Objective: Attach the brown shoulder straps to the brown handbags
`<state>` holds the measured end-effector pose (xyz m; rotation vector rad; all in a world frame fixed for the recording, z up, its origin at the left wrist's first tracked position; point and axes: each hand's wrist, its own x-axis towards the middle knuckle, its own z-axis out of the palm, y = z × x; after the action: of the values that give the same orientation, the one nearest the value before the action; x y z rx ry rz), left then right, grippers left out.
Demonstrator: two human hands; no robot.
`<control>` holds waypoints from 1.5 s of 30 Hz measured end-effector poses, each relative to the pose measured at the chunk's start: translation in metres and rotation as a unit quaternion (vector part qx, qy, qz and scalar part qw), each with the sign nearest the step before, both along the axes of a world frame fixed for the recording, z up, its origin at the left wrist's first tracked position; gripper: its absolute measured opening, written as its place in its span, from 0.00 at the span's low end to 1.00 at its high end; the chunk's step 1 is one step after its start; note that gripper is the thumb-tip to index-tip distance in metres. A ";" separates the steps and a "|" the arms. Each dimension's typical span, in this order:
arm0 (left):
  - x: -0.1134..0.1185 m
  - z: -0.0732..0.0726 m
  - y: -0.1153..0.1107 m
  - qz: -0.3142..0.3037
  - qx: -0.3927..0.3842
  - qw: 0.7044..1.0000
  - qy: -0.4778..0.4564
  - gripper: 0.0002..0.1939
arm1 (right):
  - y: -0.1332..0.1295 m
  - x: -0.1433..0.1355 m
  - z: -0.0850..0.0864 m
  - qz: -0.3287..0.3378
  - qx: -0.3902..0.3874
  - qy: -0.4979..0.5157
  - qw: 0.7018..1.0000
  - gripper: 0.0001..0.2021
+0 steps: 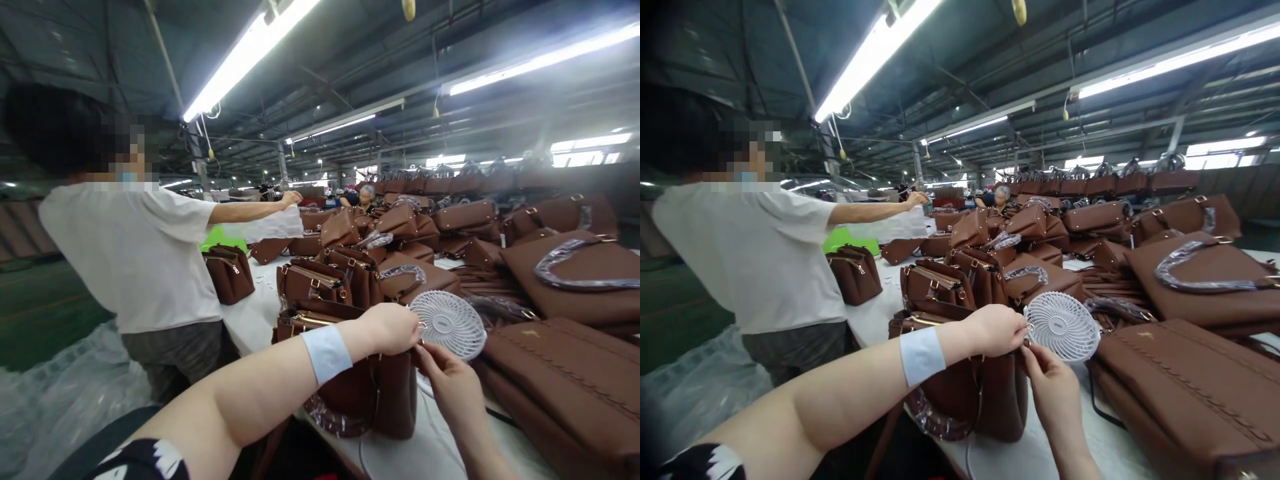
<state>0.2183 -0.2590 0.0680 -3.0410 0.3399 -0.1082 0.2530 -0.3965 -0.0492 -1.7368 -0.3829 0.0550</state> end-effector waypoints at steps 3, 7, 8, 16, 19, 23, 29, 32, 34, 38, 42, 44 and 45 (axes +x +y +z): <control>0.003 0.002 -0.005 -0.005 0.034 0.999 0.022 0.17 | 0.000 -0.004 0.000 -0.050 -0.065 -0.085 0.993 0.23; 0.006 0.005 -0.011 -0.025 0.074 0.996 0.044 0.14 | 0.002 -0.009 0.000 -0.069 -0.088 -0.163 0.980 0.23; 0.005 0.007 -0.012 -0.027 0.081 0.995 0.049 0.14 | 0.001 -0.010 -0.001 -0.073 -0.092 -0.165 0.979 0.22; -0.060 0.013 -0.009 0.025 -0.024 0.998 -0.057 0.17 | -0.013 -0.001 0.000 -0.056 -0.060 -0.143 0.986 0.20; -0.090 -0.013 -0.003 0.057 -0.126 0.977 -0.164 0.12 | -0.016 0.013 0.016 -0.030 -0.046 -0.178 0.983 0.20; -0.104 -0.057 0.006 0.020 -0.175 0.950 -0.260 0.10 | -0.009 0.035 0.039 0.141 -0.086 -0.135 0.977 0.21; -0.097 -0.088 0.008 -0.008 -0.136 0.940 -0.314 0.09 | 0.001 0.046 0.062 0.178 -0.286 -0.149 0.930 0.17; -0.095 -0.088 0.009 -0.012 -0.123 0.940 -0.318 0.10 | 0.006 0.042 0.072 0.176 -0.354 -0.197 0.897 0.16; -0.096 -0.086 0.012 -0.019 -0.120 0.942 -0.312 0.11 | 0.011 0.040 0.079 0.174 -0.409 -0.239 0.863 0.14; -0.099 -0.086 0.016 -0.029 -0.127 0.943 -0.308 0.13 | 0.017 0.041 0.092 0.175 -0.492 -0.312 0.793 0.13; -0.101 -0.088 0.016 -0.027 -0.133 0.936 -0.323 0.13 | 0.015 0.054 0.096 0.239 -0.468 -0.194 0.829 0.16; -0.102 -0.087 0.017 -0.030 -0.131 0.934 -0.332 0.13 | 0.013 0.061 0.093 0.258 -0.421 -0.137 0.859 0.18; -0.102 -0.087 0.018 -0.034 -0.128 0.933 -0.335 0.13 | 0.013 0.064 0.090 0.260 -0.403 -0.119 0.869 0.19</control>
<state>0.1163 -0.2414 -0.0186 -2.9772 0.3891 -1.2400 0.3175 -0.3839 0.0406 -2.4176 -1.1313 0.4484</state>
